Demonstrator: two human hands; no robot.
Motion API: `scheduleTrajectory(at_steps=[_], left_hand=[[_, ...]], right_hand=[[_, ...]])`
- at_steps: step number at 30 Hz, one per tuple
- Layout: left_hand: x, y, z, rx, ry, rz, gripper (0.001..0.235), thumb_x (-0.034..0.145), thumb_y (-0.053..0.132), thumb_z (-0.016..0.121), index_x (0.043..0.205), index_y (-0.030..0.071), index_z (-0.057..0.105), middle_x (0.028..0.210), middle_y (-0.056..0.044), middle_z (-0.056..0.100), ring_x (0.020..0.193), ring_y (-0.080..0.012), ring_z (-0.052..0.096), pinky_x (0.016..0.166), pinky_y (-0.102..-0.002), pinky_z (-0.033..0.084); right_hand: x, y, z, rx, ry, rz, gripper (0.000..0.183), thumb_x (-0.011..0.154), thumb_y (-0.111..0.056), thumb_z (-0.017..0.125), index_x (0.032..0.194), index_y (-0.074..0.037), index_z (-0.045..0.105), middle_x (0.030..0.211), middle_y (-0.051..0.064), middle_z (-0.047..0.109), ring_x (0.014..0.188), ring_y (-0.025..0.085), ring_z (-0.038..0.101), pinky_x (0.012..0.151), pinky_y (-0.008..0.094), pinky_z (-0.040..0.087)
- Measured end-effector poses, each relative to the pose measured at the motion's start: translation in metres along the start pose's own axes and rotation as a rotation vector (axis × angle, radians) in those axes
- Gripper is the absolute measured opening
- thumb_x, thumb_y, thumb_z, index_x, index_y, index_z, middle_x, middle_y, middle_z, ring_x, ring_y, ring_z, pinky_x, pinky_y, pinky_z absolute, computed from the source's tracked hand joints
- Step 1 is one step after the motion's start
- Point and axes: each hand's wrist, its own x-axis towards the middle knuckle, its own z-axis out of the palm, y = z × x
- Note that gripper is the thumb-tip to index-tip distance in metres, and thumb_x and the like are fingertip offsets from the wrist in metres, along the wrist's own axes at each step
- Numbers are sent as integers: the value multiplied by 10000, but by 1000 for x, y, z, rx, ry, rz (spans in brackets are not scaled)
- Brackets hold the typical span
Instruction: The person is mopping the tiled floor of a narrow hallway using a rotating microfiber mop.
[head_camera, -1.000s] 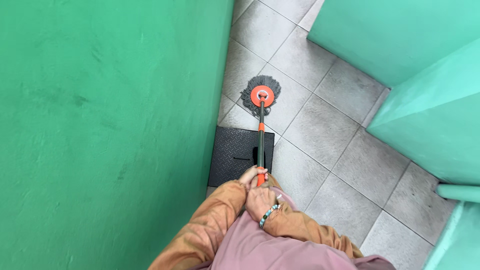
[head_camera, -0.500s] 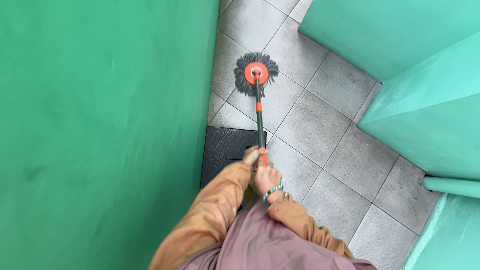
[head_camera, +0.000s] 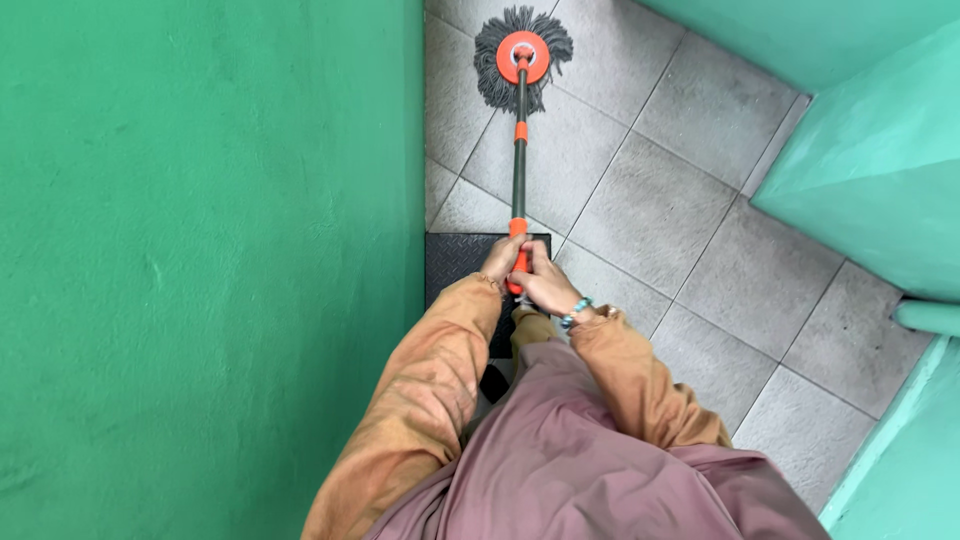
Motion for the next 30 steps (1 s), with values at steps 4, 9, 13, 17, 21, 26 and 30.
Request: scheduleTrajectory(at_steps=[4, 9, 13, 17, 21, 26, 30], left_hand=[[-38, 2, -32, 240, 132, 37, 282, 930, 271, 662, 1052, 20, 619, 841, -139, 669, 645, -242, 663, 540, -385, 515], [-127, 1, -47, 924, 520, -101, 478, 843, 250, 727, 1255, 76, 559, 1036, -209, 724, 819, -323, 765, 731, -460, 634], [-214, -21, -59, 1159, 523, 12, 562, 786, 255, 806, 1270, 67, 592, 1094, -259, 721, 993, -384, 728, 892, -466, 591], [-299, -35, -54, 1227, 410, 58, 663, 783, 361, 846, 1262, 0, 563, 1072, -262, 720, 1017, -399, 721, 921, -461, 583], [-334, -44, -49, 1201, 419, 125, 684, 678, 176, 855, 1263, -11, 553, 1048, -260, 736, 1024, -404, 724, 926, -449, 584], [-316, -55, -45, 1115, 473, 93, 597, 721, 63, 796, 1279, 22, 586, 1080, -287, 706, 1064, -436, 686, 932, -487, 562], [-301, -53, -50, 1094, 474, 61, 559, 737, 20, 741, 1280, 27, 606, 1066, -276, 723, 1059, -430, 705, 911, -489, 581]], right_hand=[[-11, 34, 27, 372, -57, -40, 237, 926, -140, 572, 1071, -15, 714, 859, 51, 771, 767, 149, 748, 681, 307, 607], [-10, 71, 86, 104, 219, -47, 193, 871, -99, 632, 1026, -61, 742, 747, 73, 705, 649, 137, 626, 578, 290, 501], [-10, 92, 146, 613, 80, 325, 213, 943, -223, 607, 1121, -126, 674, 792, 12, 689, 611, 145, 561, 524, 337, 426], [-33, 87, 198, 723, -38, 458, 232, 924, -274, 647, 1050, -80, 637, 758, 55, 656, 603, 185, 577, 529, 370, 456], [-44, 76, 223, 741, -182, 634, 348, 898, -343, 700, 956, -19, 588, 714, 111, 612, 591, 237, 599, 535, 415, 497], [-48, 81, 224, 428, -29, 496, 319, 855, -241, 735, 884, 72, 677, 743, 168, 697, 621, 257, 684, 579, 423, 546], [-26, 93, 218, 365, -114, 449, 301, 878, -198, 721, 887, 100, 679, 807, 185, 724, 685, 253, 703, 614, 418, 572]])
